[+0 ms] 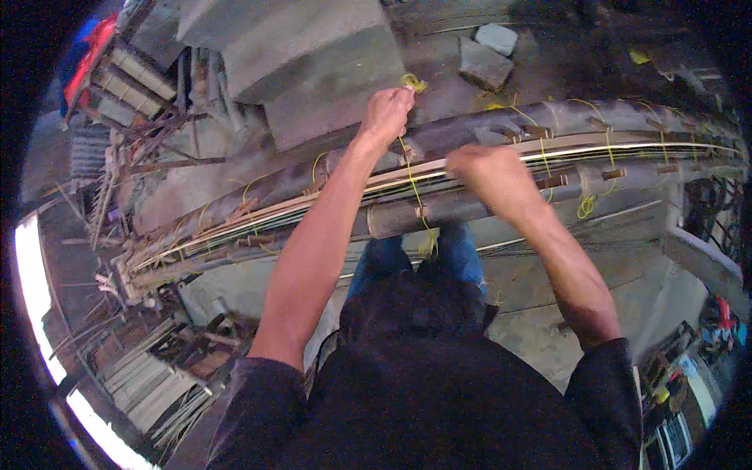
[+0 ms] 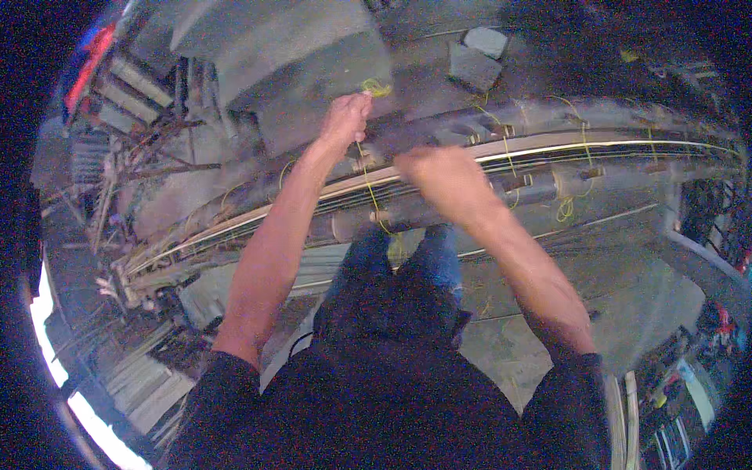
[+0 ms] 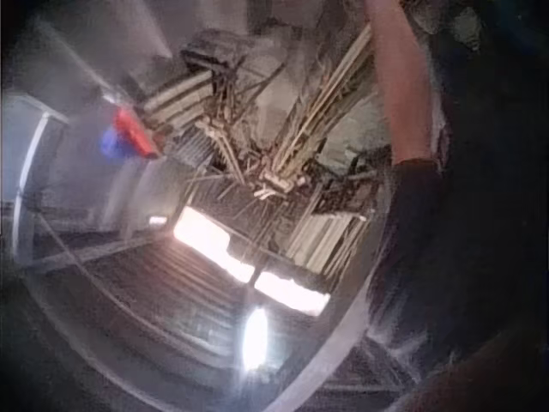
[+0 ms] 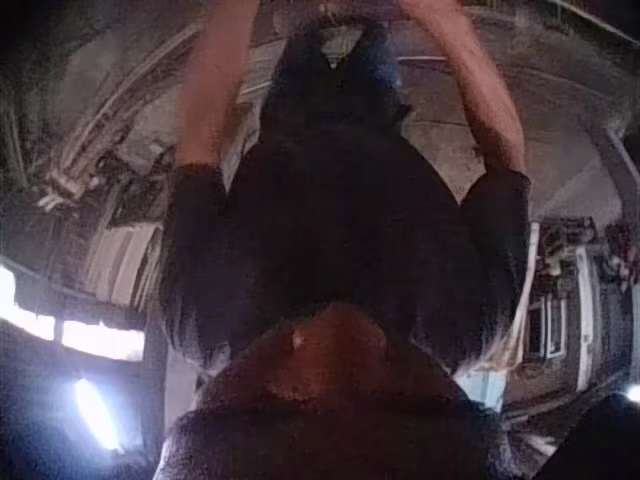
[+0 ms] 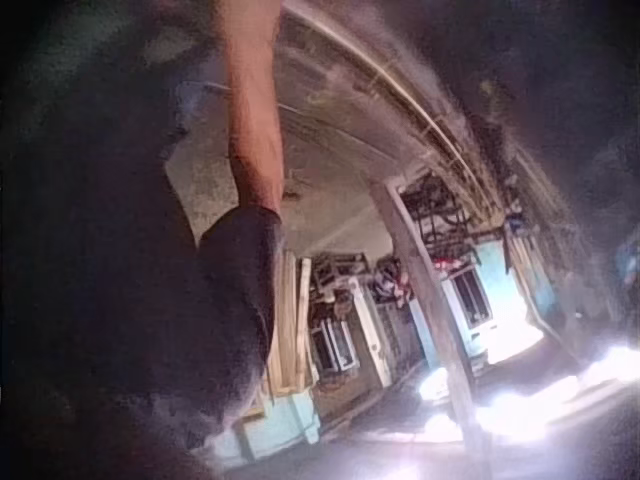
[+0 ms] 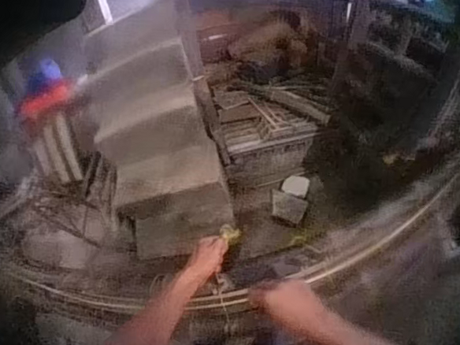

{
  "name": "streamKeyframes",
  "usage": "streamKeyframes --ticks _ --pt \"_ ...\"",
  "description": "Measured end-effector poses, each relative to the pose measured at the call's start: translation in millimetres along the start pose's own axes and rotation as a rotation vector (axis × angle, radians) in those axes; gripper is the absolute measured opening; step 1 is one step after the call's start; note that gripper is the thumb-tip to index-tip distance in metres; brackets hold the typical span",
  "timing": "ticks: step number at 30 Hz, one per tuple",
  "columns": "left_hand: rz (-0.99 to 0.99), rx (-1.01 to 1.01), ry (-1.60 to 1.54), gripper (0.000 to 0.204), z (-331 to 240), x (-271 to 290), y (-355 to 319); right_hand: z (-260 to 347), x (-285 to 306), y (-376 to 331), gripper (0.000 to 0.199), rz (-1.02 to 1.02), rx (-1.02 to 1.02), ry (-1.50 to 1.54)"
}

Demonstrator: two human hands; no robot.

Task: The person repeatedly ties yellow string around a bundle of thin bamboo strips resting on a wooden rack. They pull the string tight and secure it at multiple points along the length of the bundle, then lift and reposition the bundle to continue tying.

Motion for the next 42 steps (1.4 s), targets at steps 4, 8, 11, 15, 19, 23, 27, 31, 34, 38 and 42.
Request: streamKeyframes --ticks 4,8,11,15,19,23,27,31,34,38,42 --pt "0.096 -0.110 0.094 0.040 17 41 10 6 51 -1 0.005 -0.056 0.082 0.000" --pt "0.128 -0.416 0.136 0.034 -1 112 -30 -4 40 -14 0.007 -0.039 -0.317 -0.230" --pt "0.212 -0.452 -0.146 0.036 -10 169 -118 21 43 -99 0.008 -0.214 -0.598 0.125" --pt "0.284 -0.490 -0.093 0.035 11 184 -187 146 -92 -155 0.055 0.543 -0.736 1.284" --pt "0.247 -0.546 0.336 0.029 20 160 -191 182 -192 -97 0.038 0.433 -0.828 1.257" --pt "0.077 -0.736 0.487 0.023 61 138 -180 213 -42 -55 0.007 0.053 -0.127 0.308" --pt "-0.537 -0.727 0.241 0.031 53 115 -191 332 36 27 0.013 0.093 0.465 -0.079" --pt "-0.097 -0.651 0.661 0.021 49 133 -181 293 10 110 0.029 0.191 0.219 0.081" --pt "-0.028 -0.611 0.769 0.020 44 120 -177 205 -69 126 0.041 0.158 -0.086 -0.043" --pt "-0.036 -0.522 0.786 0.021 39 132 -178 220 -59 89 0.026 0.032 -0.035 0.838" --pt "-0.030 -0.471 0.678 0.023 41 130 -183 223 -126 -51 0.017 0.305 0.081 0.553"
Point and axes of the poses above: each hand's wrist, its own y-axis towards the middle knuckle, its own x-axis out of the back of the hand, z = x × y, the point moved 3 cm from there along y, towards the middle knuckle, and after that the axes turned 15 degrees about -x, right-handed, at the moved point
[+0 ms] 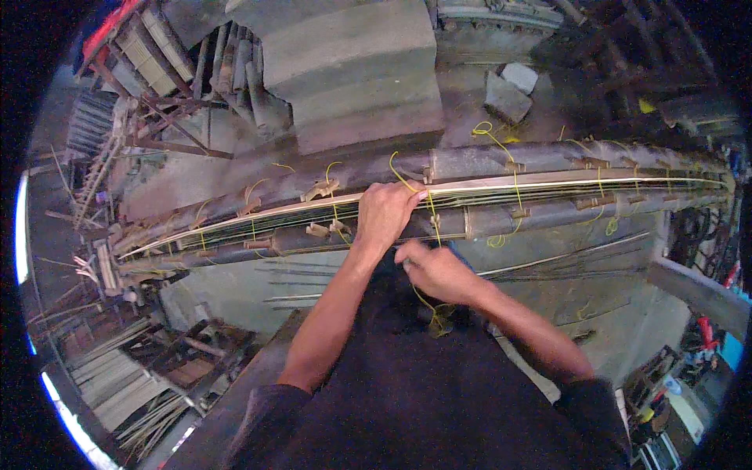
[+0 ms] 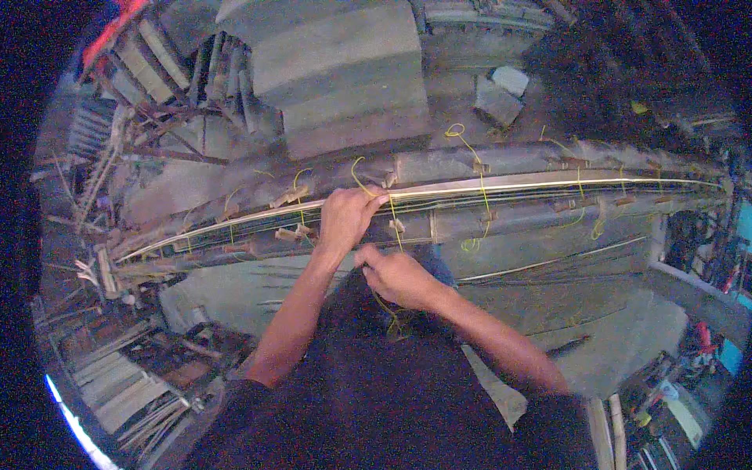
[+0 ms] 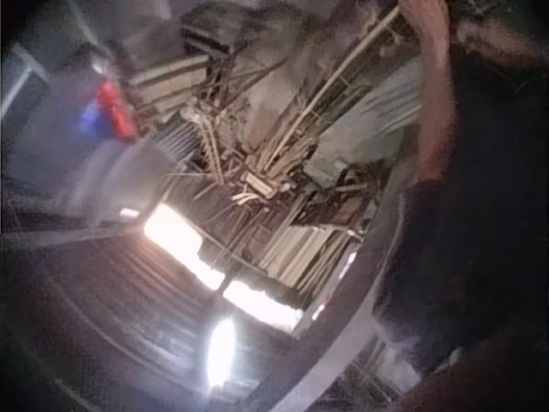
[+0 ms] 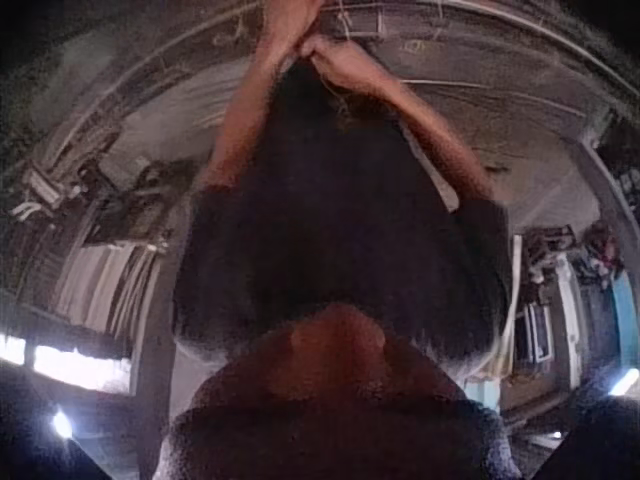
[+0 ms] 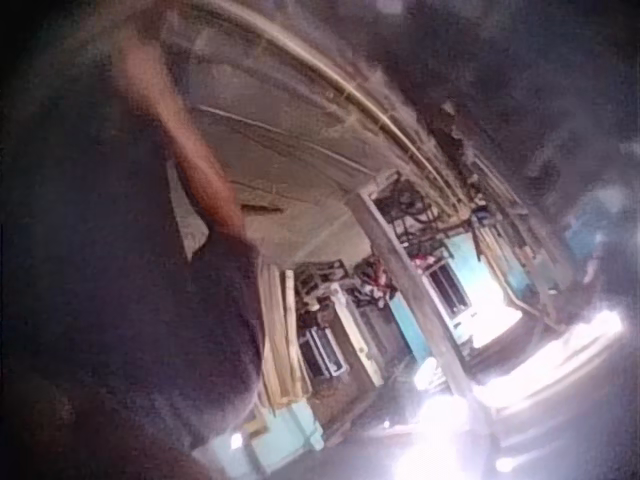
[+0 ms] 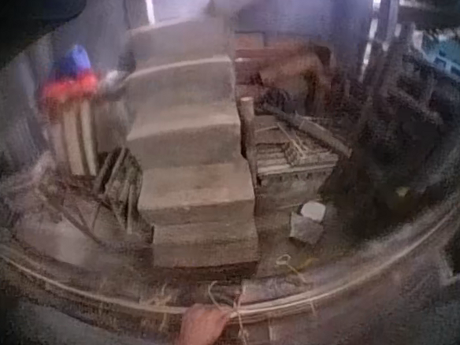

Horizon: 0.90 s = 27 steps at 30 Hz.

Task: The person repeatedly ties yellow string around a bundle of thin bamboo strips resting on a wooden rack. They pull the string tight and secure it at multiple points along the length of the bundle, then lift and reposition the bundle to continue tying.

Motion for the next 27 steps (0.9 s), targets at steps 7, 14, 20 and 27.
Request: streamKeyframes --ticks 7,14,20,27 --pt "-0.042 -0.002 -0.563 0.036 4 34 71 -19 -31 9 0.020 0.162 0.048 -0.436" --pt "0.376 0.159 -0.759 0.044 94 -25 120 -22 -23 -15 0.041 0.009 0.116 -0.508" --pt "0.293 -0.072 -0.556 0.041 128 112 36 36 -59 -36 0.035 0.109 -0.480 0.621" --pt "0.032 -0.315 -0.459 0.026 84 126 -71 77 -69 13 0.010 -0.368 -0.248 -0.012"
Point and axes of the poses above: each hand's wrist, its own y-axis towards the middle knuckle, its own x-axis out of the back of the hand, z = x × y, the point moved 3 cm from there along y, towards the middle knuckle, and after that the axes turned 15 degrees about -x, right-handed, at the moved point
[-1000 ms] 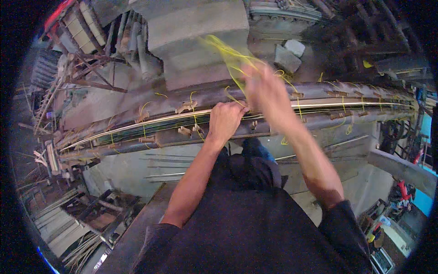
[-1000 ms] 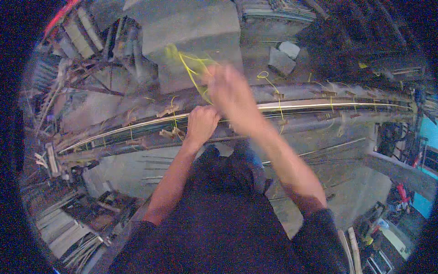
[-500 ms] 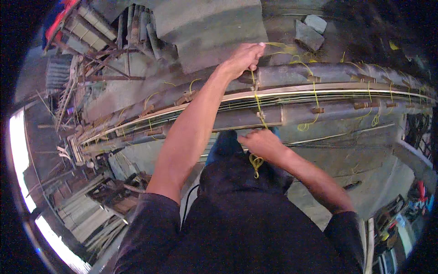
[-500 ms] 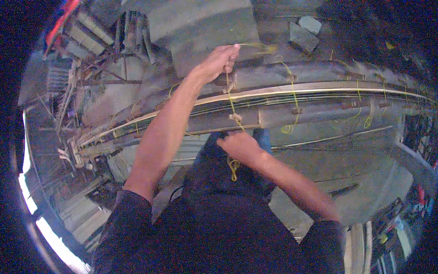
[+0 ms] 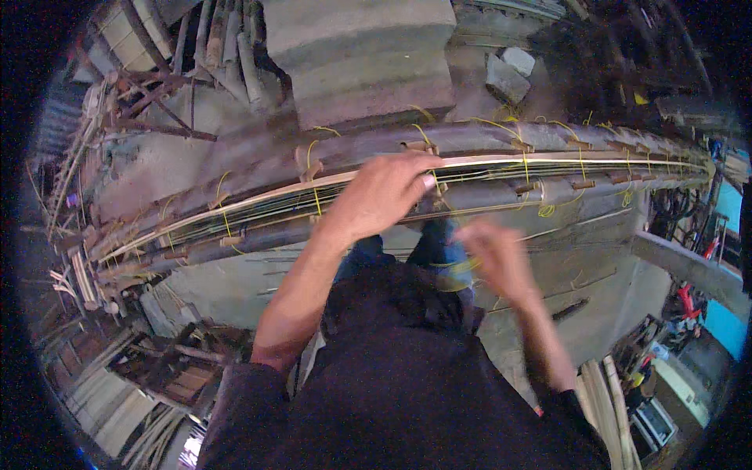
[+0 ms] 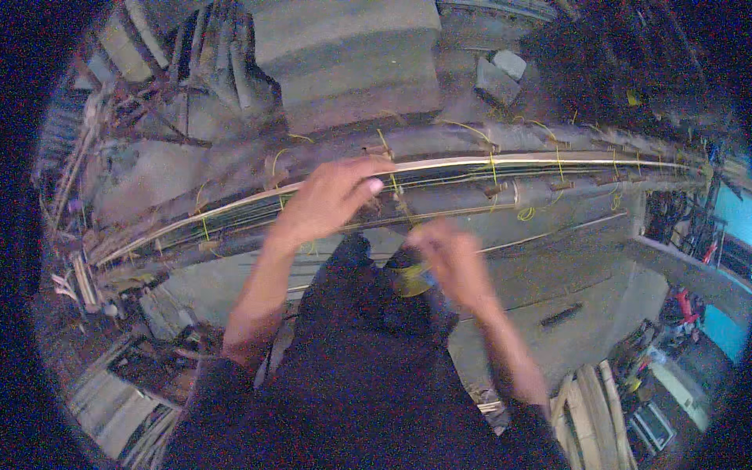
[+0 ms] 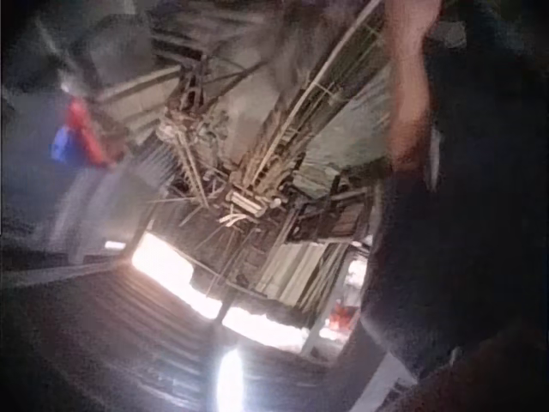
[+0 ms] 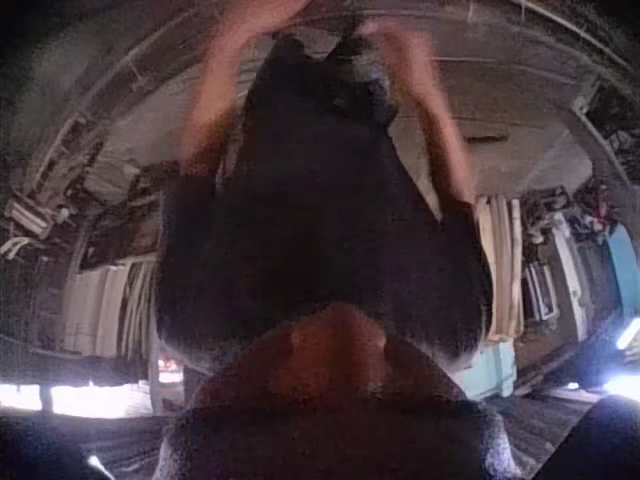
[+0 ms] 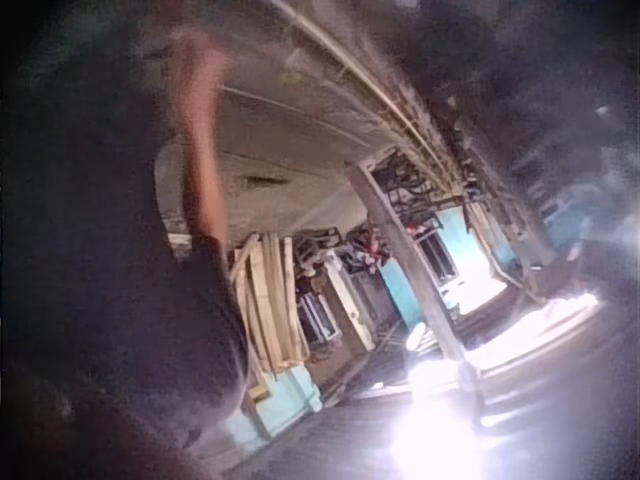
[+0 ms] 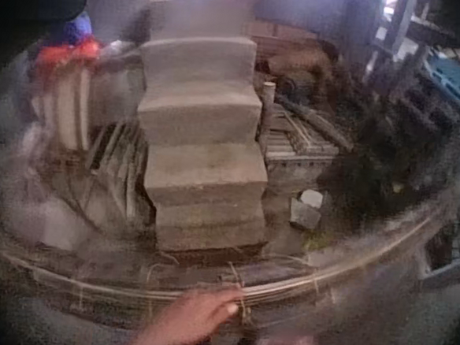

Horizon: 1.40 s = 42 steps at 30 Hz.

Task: The person repeatedly ties yellow string around a bundle of thin bamboo strips resting on a wooden rack. They pull the string tight and secure it at multiple points along the length of the bundle, then lift and reposition the bundle to continue tying.

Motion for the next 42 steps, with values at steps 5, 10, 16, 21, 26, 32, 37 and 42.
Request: streamKeyframes --ticks 5,10,16,21,26,32,37,42 --pt "-0.181 0.174 -0.117 0.023 5 9 -19 167 27 93 0.015 0.154 0.634 -0.585" --pt "-0.474 0.088 -0.677 0.045 2 43 -5 103 21 186 0.029 0.103 0.059 -0.792" --pt "-0.525 0.119 -0.655 0.044 -14 32 23 101 28 124 0.022 0.372 -0.121 0.924" --pt "-0.369 0.280 -0.578 0.043 -15 10 78 14 -50 18 0.012 0.556 0.220 0.086" --pt "-0.169 0.571 0.203 0.045 129 0 91 -25 -104 20 0.016 0.427 0.176 -0.429" --pt "0.325 0.449 0.142 0.056 186 18 67 7 -73 31 0.016 0.252 0.478 -0.307" --pt "0.048 0.231 0.277 0.048 157 109 27 93 -38 102 0.009 -0.258 0.389 -0.706" --pt "-0.163 0.168 0.165 0.037 120 165 -70 113 -42 91 0.008 -0.112 0.350 -0.714"
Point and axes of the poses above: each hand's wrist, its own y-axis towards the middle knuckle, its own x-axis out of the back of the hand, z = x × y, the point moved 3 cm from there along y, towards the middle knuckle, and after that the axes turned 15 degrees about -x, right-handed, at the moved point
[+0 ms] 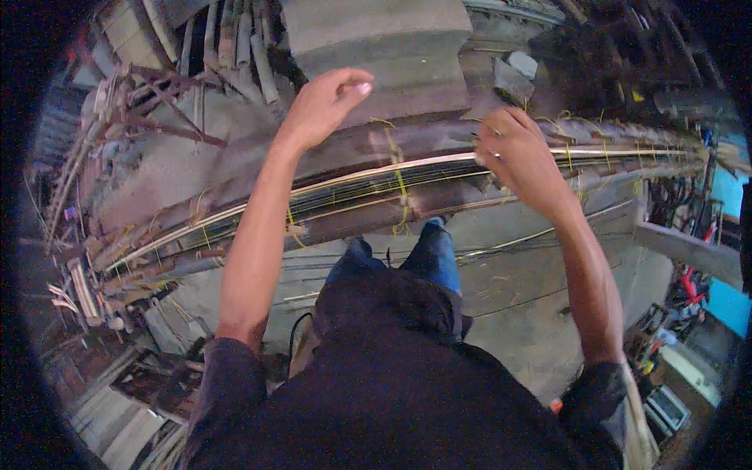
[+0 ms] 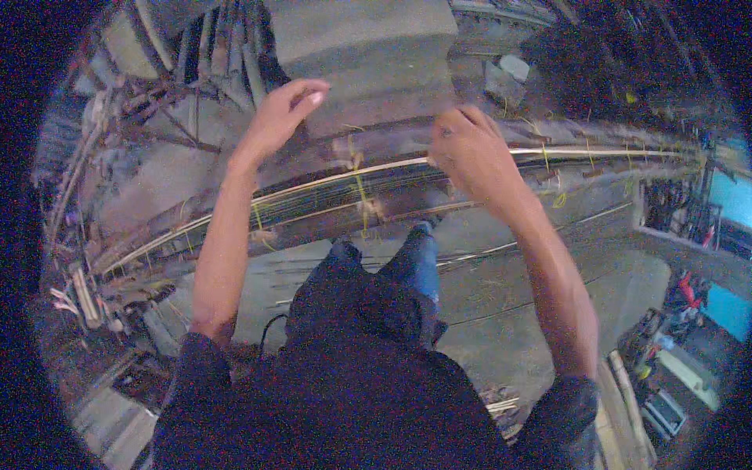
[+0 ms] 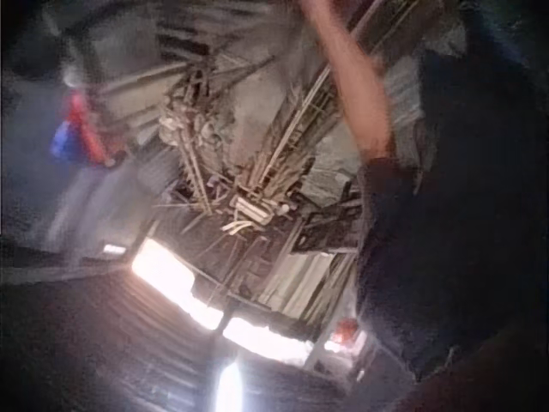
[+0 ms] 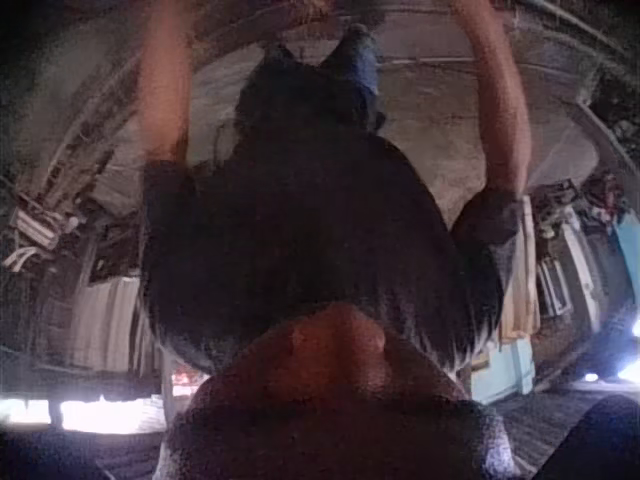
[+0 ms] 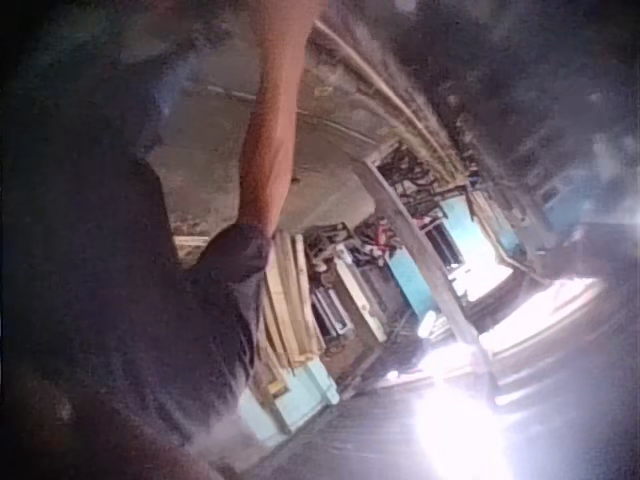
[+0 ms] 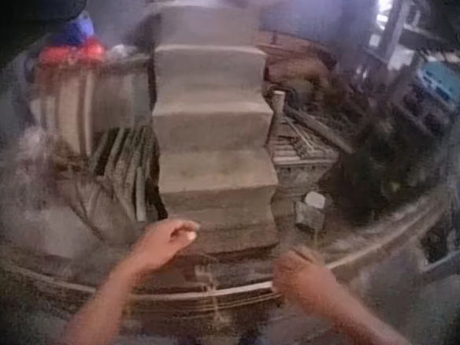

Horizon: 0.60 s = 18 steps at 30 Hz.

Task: The person repeatedly ties yellow string around a bundle of thin bamboo strips resting on a wooden rack. They pull the string tight and secure it at multiple points along the length of the bundle, then lift and reposition the bundle to continue tying.

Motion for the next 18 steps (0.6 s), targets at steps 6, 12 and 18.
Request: streamKeyframes --ticks 6,12,18 --pt "-0.040 -0.025 -0.180 0.031 -14 21 -17 19 -59 24 0.014 0.231 -0.062 0.091" --pt "-0.124 0.045 -0.194 0.025 -31 69 -84 23 -25 -87 0.012 0.058 -0.457 0.303" --pt "-0.145 0.007 -0.082 0.028 -56 36 -87 124 -161 -126 0.028 0.575 -1.086 1.714"
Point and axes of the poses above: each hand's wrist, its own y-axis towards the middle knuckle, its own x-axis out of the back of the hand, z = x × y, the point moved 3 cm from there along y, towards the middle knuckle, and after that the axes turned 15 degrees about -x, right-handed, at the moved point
